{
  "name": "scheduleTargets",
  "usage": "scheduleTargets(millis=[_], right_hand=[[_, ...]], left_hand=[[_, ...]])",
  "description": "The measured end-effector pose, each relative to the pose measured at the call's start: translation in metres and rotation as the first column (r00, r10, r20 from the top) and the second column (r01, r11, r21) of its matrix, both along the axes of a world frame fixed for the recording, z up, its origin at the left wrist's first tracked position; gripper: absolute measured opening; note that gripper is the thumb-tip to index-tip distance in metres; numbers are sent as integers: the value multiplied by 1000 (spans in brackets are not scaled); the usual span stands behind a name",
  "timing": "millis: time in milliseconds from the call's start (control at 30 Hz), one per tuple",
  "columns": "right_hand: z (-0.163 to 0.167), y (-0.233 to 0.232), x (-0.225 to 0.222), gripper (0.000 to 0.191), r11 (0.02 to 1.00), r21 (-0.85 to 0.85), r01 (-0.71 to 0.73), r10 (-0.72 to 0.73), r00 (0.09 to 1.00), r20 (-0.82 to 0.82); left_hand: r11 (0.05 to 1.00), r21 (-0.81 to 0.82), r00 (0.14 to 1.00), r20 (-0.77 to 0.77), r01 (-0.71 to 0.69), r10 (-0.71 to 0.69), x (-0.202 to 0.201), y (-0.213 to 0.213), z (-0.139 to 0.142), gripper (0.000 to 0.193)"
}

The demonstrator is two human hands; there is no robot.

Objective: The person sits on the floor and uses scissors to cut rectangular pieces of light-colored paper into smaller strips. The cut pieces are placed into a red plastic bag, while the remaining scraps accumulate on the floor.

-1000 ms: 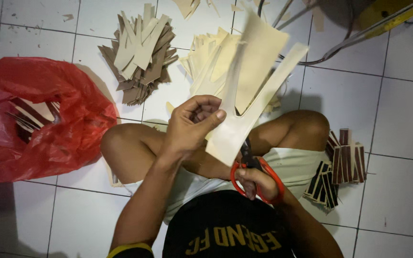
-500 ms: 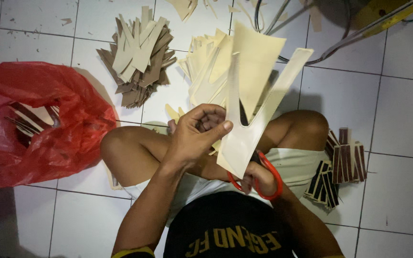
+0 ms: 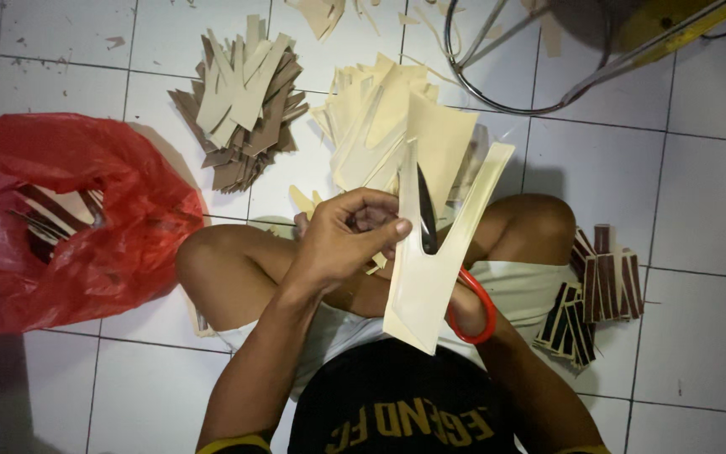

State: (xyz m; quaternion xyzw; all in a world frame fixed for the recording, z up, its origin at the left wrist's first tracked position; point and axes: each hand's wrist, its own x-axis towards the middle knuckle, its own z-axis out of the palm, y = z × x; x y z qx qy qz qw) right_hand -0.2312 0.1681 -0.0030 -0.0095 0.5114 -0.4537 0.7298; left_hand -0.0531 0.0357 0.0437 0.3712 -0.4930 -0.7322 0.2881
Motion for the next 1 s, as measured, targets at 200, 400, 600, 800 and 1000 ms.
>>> scheduleTargets(millis=[200, 400, 600, 800, 1000], right_hand=[[-24, 23, 6, 33, 865, -448, -226, 164, 971, -173], [-72, 27, 1, 30, 828, -475, -299, 195, 947, -256], [-75, 20, -18, 37, 765, -417, -491, 371, 865, -339], [-51, 23, -7, 47, 878, -55, -476, 388, 774, -500], [-15, 11, -40, 32, 730, -285, -621, 285, 656, -699]], left_hand=[[984, 0, 984, 15, -178, 178, -4, -14, -1, 27], [994, -35, 994, 12, -105, 105, -11, -13, -3, 21], [999, -15, 998, -45, -50, 49, -9, -8, -8, 19], [995, 98, 997, -81, 6, 2, 0, -16, -8, 23], [961, 176, 975, 14, 215, -221, 9, -19, -4, 23]])
